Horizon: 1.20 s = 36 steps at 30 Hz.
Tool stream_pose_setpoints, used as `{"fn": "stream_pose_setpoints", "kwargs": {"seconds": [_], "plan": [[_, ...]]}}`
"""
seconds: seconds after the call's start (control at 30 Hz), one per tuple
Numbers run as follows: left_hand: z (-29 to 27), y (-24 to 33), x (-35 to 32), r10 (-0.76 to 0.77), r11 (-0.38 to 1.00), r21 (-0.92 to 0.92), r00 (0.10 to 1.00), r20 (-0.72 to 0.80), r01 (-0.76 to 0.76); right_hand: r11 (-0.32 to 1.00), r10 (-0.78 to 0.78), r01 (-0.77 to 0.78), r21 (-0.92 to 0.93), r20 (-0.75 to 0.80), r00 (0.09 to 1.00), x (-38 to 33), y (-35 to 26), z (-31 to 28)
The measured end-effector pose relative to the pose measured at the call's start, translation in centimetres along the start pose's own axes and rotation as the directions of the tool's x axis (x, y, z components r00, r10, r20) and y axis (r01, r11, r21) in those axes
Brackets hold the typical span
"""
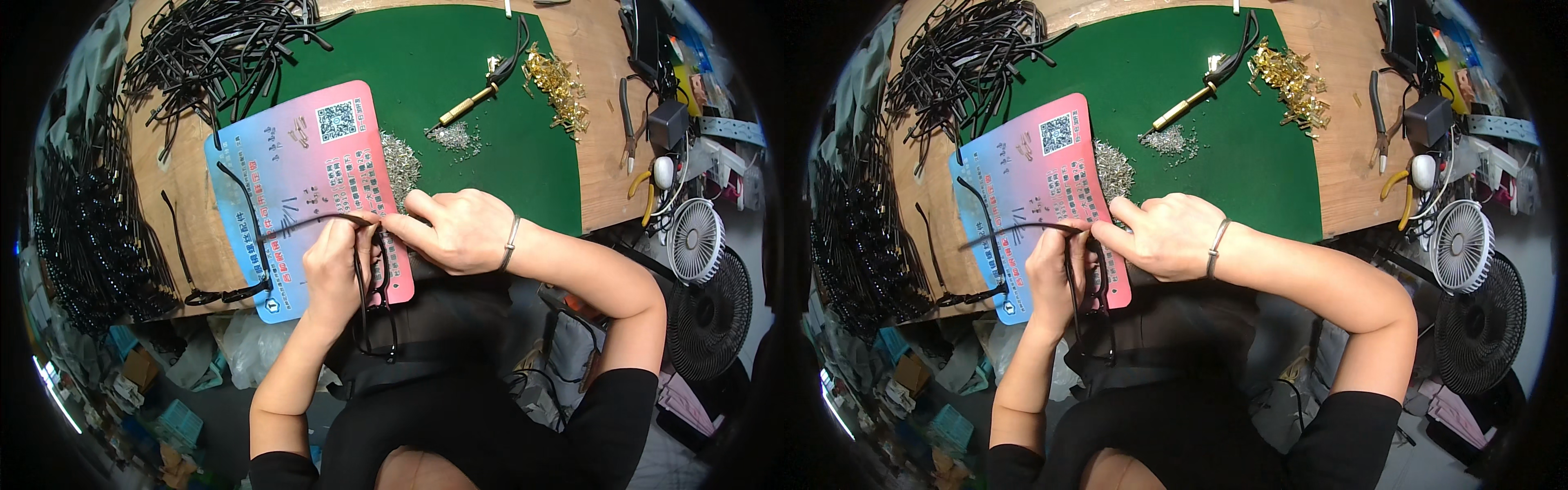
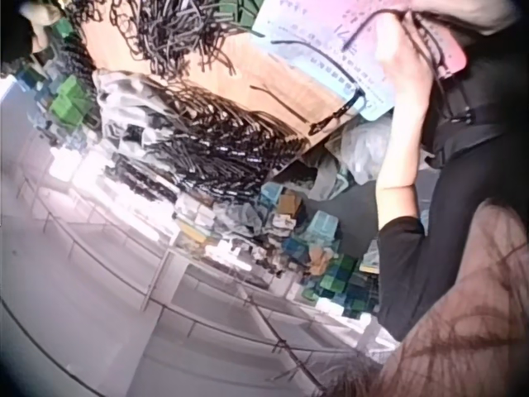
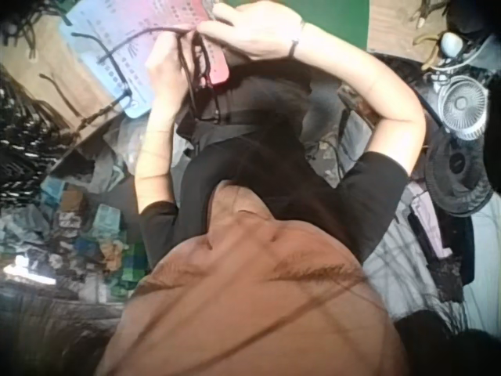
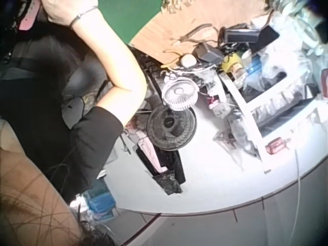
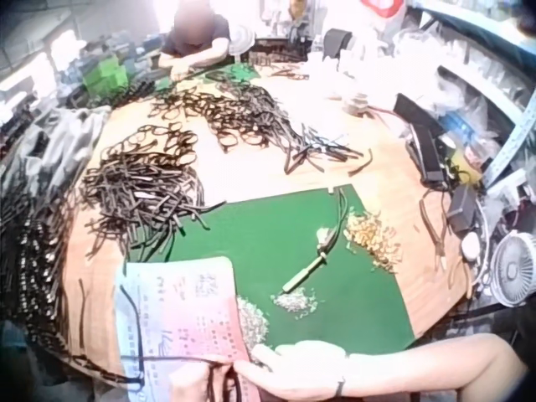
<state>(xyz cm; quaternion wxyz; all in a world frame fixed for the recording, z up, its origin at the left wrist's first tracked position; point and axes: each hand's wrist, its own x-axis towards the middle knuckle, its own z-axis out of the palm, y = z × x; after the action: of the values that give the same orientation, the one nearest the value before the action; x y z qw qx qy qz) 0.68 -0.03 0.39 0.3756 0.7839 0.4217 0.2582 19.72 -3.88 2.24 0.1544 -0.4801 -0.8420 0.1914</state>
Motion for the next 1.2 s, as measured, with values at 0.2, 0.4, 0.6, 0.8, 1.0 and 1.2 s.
{"fn": "stream_pose_setpoints", "kwargs": {"seconds": [0.2, 0.4, 0.6, 0.8, 1.0, 1.2], "plan": [[0.2, 0.0, -0.2, 0.017, 0.997, -0.072, 0.998, -0.063, -0.022, 0.997, 0.058, -0.063, -0.049, -0.09, 0.994, -0.7, -0.7, 0.4], [0.4, -0.5, 4.5, 0.1, 0.992, 0.102, 0.961, -0.257, -0.076, 0.95, 0.313, -0.313, -0.011, -0.03, 0.949, -2.9, -1.4, -1.1], [-4.0, 0.0, 2.2, 0.214, 0.94, 0.307, 0.956, -0.203, -0.145, 0.882, 0.457, -0.453, 0.133, -0.006, 0.889, -4.2, -1.4, -2.6], [-5.9, 1.6, -0.5, -0.466, 0.641, -0.574, 0.853, 0.237, 0.51, 0.907, 0.419, -0.422, -0.013, -0.094, 0.903, -3.9, -1.6, -1.1], [-6.3, 0.9, -3.8, -0.126, 0.968, -0.203, 0.985, 0.119, 0.148, 0.921, 0.356, -0.375, -0.104, -0.165, 0.92, -3.7, -1.6, -0.3], [-3.9, -0.9, -5.2, 0.51, 0.841, 0.082, 0.834, 0.211, -0.535, 0.921, 0.336, -0.36, -0.149, -0.166, 0.927, -3.5, -1.6, -0.2]]}}
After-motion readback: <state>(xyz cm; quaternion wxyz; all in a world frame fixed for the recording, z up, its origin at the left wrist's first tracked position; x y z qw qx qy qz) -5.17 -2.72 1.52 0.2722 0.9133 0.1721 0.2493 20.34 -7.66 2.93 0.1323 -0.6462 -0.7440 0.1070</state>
